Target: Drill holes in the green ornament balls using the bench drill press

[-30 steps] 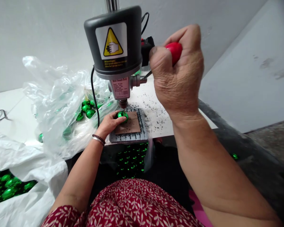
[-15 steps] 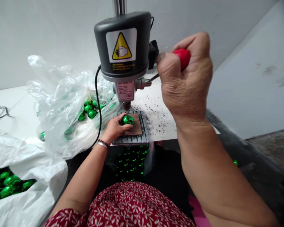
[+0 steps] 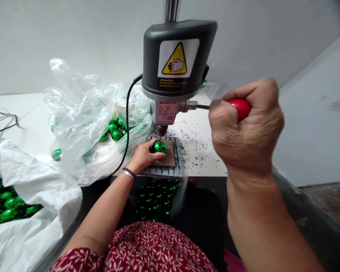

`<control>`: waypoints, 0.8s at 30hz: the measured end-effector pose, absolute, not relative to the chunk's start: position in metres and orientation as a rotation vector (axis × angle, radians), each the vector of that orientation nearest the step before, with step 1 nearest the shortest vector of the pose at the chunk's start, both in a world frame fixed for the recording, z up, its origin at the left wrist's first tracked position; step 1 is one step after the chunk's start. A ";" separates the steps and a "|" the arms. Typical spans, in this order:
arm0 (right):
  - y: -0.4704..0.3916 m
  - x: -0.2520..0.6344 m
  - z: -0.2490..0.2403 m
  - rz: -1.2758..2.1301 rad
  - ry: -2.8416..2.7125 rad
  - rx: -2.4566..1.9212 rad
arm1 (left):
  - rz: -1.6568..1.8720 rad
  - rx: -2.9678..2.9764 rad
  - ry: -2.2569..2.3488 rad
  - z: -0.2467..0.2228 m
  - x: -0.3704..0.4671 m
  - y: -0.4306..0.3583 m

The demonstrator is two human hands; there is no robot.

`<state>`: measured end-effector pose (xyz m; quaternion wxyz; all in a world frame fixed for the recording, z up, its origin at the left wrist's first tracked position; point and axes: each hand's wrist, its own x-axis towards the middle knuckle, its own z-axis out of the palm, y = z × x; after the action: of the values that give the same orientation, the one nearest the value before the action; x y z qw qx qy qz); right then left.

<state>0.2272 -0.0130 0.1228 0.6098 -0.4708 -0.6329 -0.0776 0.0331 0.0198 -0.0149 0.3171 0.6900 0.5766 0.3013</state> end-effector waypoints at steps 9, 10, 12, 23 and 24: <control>-0.018 0.224 0.109 -0.295 -1.442 -1.113 | 0.778 1.787 1.559 -0.012 0.035 0.017; -0.018 0.223 0.107 -0.293 -1.436 -1.124 | 0.780 1.787 1.545 -0.013 0.035 0.018; -0.019 0.222 0.102 -0.298 -1.417 -1.119 | 0.780 1.800 1.521 -0.014 0.035 0.018; -0.019 0.219 0.072 -0.434 -1.381 -1.005 | 0.827 1.825 1.480 -0.018 0.033 0.018; -0.020 0.218 0.068 -0.430 -1.380 -1.005 | 0.834 1.828 1.478 -0.019 0.033 0.018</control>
<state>0.2185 -0.0202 0.0676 0.6369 -0.4399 -0.6044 -0.1882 0.0332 0.0180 -0.0187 0.3182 0.6947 0.5618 0.3170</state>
